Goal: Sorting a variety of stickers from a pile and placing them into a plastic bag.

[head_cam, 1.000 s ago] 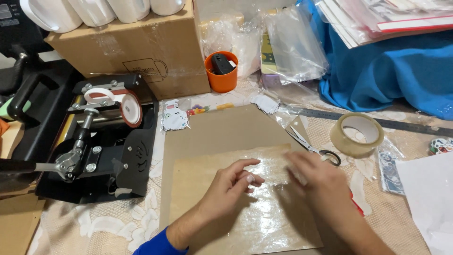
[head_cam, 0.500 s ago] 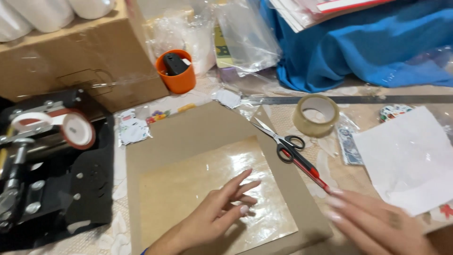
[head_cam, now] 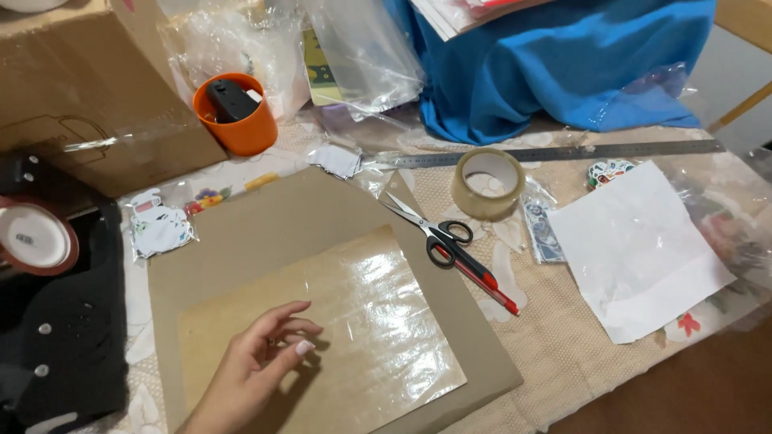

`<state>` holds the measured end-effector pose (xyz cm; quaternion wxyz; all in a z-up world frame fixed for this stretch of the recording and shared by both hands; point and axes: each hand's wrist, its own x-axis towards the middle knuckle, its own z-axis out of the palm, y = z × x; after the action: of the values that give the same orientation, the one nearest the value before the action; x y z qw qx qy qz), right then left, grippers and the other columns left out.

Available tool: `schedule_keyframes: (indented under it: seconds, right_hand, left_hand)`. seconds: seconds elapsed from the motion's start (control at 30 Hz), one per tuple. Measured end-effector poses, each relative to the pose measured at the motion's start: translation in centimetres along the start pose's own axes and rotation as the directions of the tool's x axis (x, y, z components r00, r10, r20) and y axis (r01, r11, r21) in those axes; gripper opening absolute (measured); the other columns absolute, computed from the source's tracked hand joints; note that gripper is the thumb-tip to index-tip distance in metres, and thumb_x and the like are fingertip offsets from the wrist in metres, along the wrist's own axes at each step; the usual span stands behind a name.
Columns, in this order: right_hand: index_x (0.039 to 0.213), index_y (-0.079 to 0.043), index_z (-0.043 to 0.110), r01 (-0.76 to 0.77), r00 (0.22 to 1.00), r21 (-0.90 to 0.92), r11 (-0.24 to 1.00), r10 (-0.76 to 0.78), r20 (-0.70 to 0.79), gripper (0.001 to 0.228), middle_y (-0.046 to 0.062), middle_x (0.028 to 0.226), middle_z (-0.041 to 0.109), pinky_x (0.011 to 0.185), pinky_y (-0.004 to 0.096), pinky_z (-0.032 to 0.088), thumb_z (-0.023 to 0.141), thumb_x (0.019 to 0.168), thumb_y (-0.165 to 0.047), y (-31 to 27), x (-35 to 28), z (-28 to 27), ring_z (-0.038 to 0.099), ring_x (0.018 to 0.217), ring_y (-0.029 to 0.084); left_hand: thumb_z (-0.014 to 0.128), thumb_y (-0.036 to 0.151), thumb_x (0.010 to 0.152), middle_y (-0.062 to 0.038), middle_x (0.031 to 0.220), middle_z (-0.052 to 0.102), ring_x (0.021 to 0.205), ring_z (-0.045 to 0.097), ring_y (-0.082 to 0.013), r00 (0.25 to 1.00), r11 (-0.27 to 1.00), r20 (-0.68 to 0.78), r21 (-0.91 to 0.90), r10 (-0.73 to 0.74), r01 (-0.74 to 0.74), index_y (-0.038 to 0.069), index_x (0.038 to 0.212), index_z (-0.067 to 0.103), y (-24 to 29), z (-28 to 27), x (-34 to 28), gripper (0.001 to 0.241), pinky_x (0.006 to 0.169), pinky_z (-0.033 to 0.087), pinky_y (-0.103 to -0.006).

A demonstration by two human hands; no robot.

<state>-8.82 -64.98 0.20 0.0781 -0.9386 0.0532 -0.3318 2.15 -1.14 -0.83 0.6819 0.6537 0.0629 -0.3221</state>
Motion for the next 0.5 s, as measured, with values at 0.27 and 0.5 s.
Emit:
schedule_keyframes:
  seconds: [0.27, 0.5]
  right_hand:
    - [0.13, -0.006, 0.065, 0.288, 0.915, -0.09, 0.953, -0.246, 0.321, 0.061, 0.014, 0.128, 0.068, 0.108, 0.049, 0.046, 0.074, 0.081, -0.042, -18.0, 3.8, 10.4, 0.056, 0.128, 0.037]
    - [0.094, -0.018, 0.071, 0.194, 0.896, -0.15, 0.97, -0.112, 0.43, 0.018, 0.005, 0.098, 0.075, 0.086, 0.043, 0.049, 0.069, 0.084, -0.032, -19.7, 5.1, 14.3, 0.068, 0.091, 0.03]
  left_hand:
    - [0.066, 0.033, 0.09, -0.007, 0.132, 0.069, 0.132, 0.055, -0.0278, 0.735, 0.185, 0.408, 0.795, 0.541, -0.577, 0.011, 0.131, 0.063, -3.0, -3.3, 1.5, 0.046, 0.109, 0.036, -0.0472]
    - [0.086, 0.071, 0.083, -0.01, 0.169, -0.007, 0.152, -0.011, -0.0401, 0.951, -0.006, 0.292, 0.956, 0.103, -0.293, 0.021, 0.161, 0.011, -4.9, -3.8, 1.7, 0.119, 0.113, -0.006, -0.0669]
